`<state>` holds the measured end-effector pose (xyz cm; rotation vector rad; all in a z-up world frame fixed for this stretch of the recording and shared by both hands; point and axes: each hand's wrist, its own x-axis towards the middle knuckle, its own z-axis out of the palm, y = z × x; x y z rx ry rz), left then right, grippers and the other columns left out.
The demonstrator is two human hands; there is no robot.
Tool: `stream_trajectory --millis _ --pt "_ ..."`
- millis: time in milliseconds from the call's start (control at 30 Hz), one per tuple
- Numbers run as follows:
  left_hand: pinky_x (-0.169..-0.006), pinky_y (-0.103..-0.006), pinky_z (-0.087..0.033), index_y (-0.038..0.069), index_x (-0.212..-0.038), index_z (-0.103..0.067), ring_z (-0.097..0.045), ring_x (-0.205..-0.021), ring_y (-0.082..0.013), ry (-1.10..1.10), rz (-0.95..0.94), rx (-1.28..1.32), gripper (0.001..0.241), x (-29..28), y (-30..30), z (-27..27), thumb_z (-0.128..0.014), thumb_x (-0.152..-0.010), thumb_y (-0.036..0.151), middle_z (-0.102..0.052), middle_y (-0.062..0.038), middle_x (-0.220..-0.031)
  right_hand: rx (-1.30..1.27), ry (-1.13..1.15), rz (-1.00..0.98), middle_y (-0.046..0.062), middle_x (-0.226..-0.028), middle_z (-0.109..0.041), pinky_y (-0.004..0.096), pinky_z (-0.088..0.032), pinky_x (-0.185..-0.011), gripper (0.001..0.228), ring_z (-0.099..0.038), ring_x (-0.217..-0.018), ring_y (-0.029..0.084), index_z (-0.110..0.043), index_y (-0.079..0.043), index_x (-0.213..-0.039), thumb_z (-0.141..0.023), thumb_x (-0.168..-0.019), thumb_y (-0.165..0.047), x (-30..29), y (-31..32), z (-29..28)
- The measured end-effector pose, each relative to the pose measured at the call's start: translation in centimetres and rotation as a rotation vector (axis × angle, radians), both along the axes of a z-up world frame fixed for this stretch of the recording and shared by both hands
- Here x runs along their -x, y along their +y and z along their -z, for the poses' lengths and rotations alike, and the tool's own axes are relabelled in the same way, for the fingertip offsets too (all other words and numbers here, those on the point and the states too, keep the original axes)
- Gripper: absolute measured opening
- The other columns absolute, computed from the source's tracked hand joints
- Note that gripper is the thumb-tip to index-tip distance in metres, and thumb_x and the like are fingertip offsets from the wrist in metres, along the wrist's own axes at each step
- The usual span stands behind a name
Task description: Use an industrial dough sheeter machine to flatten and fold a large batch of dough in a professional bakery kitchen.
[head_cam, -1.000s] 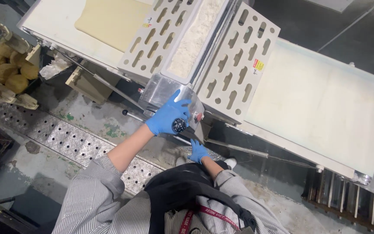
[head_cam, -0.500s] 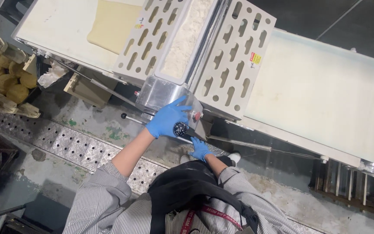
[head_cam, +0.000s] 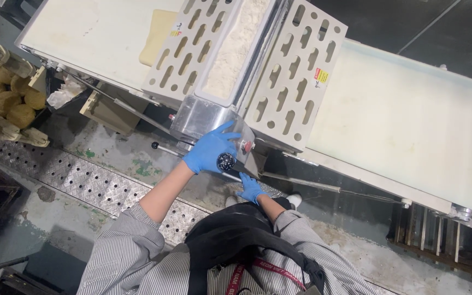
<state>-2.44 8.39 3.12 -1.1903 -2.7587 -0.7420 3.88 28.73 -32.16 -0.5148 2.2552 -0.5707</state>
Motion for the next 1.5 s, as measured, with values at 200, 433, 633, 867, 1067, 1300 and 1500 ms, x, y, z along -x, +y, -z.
stream_trajectory --millis 200,433,633,867,1067,1300,1500 --pt "-0.125 -0.0502 -0.030 0.017 -0.072 -0.075 -0.067 -0.119 -0.0279 -0.015 0.000 -0.006 0.011 -0.1 0.1 -0.1 -0.073 -0.069 0.027 -0.077 -0.008 -0.091 0.049 0.022 0.012 0.018 -0.168 -0.021 0.052 -0.026 -0.123 0.106 -0.026 -0.151 0.045 -0.012 -0.015 -0.164 -0.075 -0.085 -0.047 -0.1 0.2 2.0" --pt "-0.125 -0.0487 -0.030 0.017 -0.072 -0.077 -0.068 -0.118 -0.0265 -0.033 -0.033 0.010 0.010 -0.3 0.3 -0.6 -0.074 -0.070 0.027 -0.078 -0.007 -0.092 0.050 0.010 -0.001 0.020 -0.168 -0.020 0.052 -0.024 -0.124 0.107 -0.024 -0.152 0.046 -0.011 -0.014 -0.164 -0.075 -0.086 -0.047 -0.1 0.2 2.4" --pt "-0.125 -0.0474 -0.031 0.016 -0.073 -0.077 -0.067 -0.120 -0.0266 -0.036 -0.031 0.040 0.013 -0.3 0.2 -0.5 -0.074 -0.070 0.028 -0.078 -0.009 -0.094 0.039 -0.016 0.030 0.017 -0.169 -0.020 0.053 -0.026 -0.123 0.107 -0.027 -0.151 0.045 -0.011 -0.017 -0.165 -0.076 -0.084 -0.045 0.0 0.0 1.1" --pt "-0.123 -0.0454 -0.033 0.017 -0.075 -0.078 -0.064 -0.124 -0.0304 -0.026 -0.050 0.001 0.015 -0.2 0.0 0.1 -0.075 -0.068 0.030 -0.075 -0.016 -0.113 0.035 -0.009 0.016 0.019 -0.168 -0.021 0.052 -0.027 -0.123 0.108 -0.028 -0.150 0.045 -0.011 -0.015 -0.164 -0.077 -0.084 -0.045 0.0 0.0 1.2" --pt "-0.123 -0.0460 -0.032 0.016 -0.077 -0.078 -0.064 -0.123 -0.0301 0.009 -0.029 0.043 0.017 -0.1 -0.1 0.7 -0.076 -0.067 0.030 -0.074 -0.017 -0.116 0.076 0.030 0.024 0.019 -0.167 -0.023 0.051 -0.027 -0.123 0.105 -0.029 -0.150 0.044 -0.015 -0.014 -0.163 -0.076 -0.084 -0.046 -0.1 0.2 2.3" --pt "-0.125 -0.0485 -0.029 0.016 -0.075 -0.077 -0.064 -0.123 -0.0266 -0.020 0.003 0.057 0.014 0.0 0.2 0.1 -0.073 -0.068 0.028 -0.077 -0.011 -0.102 0.038 0.053 0.018 0.018 -0.166 -0.026 0.052 -0.034 -0.119 0.105 -0.035 -0.146 0.045 -0.017 -0.014 -0.163 -0.076 -0.082 -0.047 -0.2 0.2 1.9" --pt "-0.125 -0.0495 -0.028 0.017 -0.073 -0.078 -0.065 -0.122 -0.0252 0.020 -0.005 0.092 0.011 -0.4 0.3 0.9 -0.070 -0.073 0.026 -0.077 -0.008 -0.096 0.045 0.055 0.041 0.016 -0.167 -0.026 0.053 -0.033 -0.118 0.104 -0.035 -0.146 0.044 -0.018 -0.016 -0.163 -0.076 -0.082 -0.046 -0.4 0.2 0.9"
